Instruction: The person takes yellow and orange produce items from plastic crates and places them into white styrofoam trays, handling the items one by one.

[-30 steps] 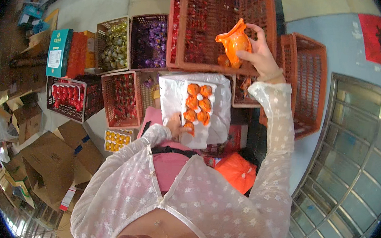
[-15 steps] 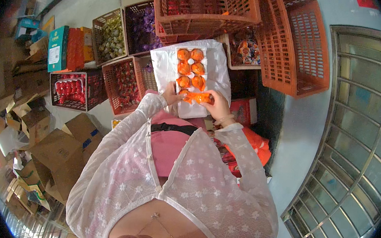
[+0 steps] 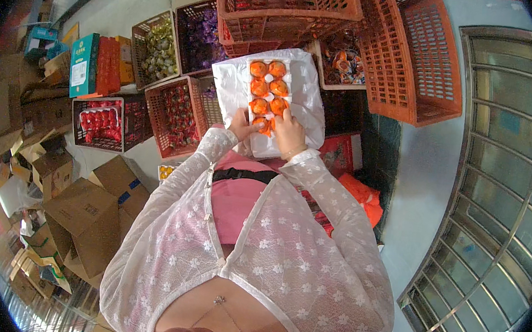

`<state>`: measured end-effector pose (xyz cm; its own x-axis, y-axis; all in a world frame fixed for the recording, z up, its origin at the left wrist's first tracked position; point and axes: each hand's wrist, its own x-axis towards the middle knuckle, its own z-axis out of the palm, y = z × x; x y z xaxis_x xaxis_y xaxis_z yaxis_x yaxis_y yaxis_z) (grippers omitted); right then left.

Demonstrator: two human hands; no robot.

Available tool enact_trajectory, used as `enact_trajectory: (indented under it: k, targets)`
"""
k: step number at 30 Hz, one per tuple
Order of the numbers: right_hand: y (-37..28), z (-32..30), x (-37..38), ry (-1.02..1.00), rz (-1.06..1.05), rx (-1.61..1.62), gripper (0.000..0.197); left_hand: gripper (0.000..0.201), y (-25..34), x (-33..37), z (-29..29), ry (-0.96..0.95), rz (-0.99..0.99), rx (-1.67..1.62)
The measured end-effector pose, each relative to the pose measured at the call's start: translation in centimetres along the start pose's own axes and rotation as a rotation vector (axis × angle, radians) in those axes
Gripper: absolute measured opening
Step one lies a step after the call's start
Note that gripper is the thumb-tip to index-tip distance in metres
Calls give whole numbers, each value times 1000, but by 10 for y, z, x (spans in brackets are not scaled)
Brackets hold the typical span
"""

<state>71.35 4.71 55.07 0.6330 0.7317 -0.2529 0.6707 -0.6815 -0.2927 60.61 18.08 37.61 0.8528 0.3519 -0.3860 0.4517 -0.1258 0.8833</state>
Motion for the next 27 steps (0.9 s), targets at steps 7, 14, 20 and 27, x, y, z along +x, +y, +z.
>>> enact_trajectory:
  k: [7, 14, 20, 27]
  targets:
    - [11, 5, -11, 20, -27, 57, 18, 77, 8, -5, -4, 4, 77, -43]
    - [2, 22, 6, -60, -13, -95, 12, 79, 5, -4, -3, 1, 64, 181]
    - [9, -11, 12, -21, -14, 129, 23, 80, 8, -1, -7, -88, 32, -6]
    - [-30, -209, 147, 342, -64, 559, 15, 79, 23, -13, -12, -16, 66, 96]
